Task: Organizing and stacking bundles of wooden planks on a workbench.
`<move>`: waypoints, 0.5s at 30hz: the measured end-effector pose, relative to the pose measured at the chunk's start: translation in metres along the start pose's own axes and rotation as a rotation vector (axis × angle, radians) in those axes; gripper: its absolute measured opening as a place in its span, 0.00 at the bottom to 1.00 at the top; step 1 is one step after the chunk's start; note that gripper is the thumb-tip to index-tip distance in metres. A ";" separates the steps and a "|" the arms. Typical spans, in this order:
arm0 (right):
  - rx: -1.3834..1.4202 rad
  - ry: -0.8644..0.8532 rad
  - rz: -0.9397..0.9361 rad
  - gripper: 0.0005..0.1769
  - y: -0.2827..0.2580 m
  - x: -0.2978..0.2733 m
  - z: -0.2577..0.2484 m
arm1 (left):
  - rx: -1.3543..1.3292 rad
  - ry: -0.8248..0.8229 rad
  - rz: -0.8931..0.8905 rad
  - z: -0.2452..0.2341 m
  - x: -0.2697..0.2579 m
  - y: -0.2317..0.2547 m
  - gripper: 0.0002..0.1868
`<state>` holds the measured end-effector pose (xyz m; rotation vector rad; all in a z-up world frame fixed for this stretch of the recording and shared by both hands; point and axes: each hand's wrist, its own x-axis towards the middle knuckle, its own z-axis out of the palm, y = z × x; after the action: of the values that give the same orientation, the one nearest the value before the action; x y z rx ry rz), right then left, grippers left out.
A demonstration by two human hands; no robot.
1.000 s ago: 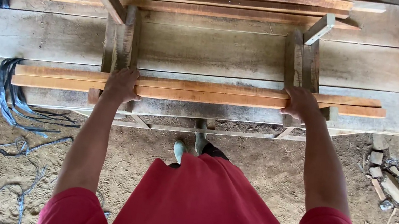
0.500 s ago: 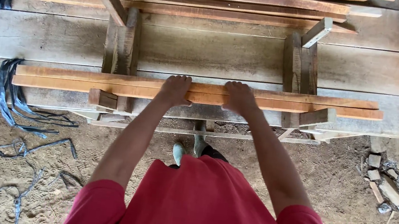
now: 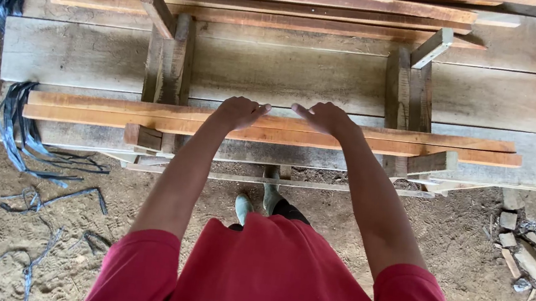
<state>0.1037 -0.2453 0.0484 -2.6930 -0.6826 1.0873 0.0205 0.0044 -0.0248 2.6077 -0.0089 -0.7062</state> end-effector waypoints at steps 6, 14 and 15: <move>0.012 -0.070 0.094 0.55 -0.011 0.014 0.014 | 0.092 -0.138 -0.159 0.004 0.014 0.005 0.53; 0.021 -0.162 0.138 0.52 -0.018 0.013 0.007 | 0.084 -0.190 -0.155 -0.029 -0.011 0.026 0.52; 0.035 -0.176 0.141 0.52 -0.021 0.008 0.003 | 0.071 -0.212 -0.153 -0.040 -0.023 0.035 0.49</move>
<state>0.0990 -0.2237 0.0478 -2.6719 -0.4993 1.3698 0.0237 -0.0086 0.0312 2.6080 0.1041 -1.0513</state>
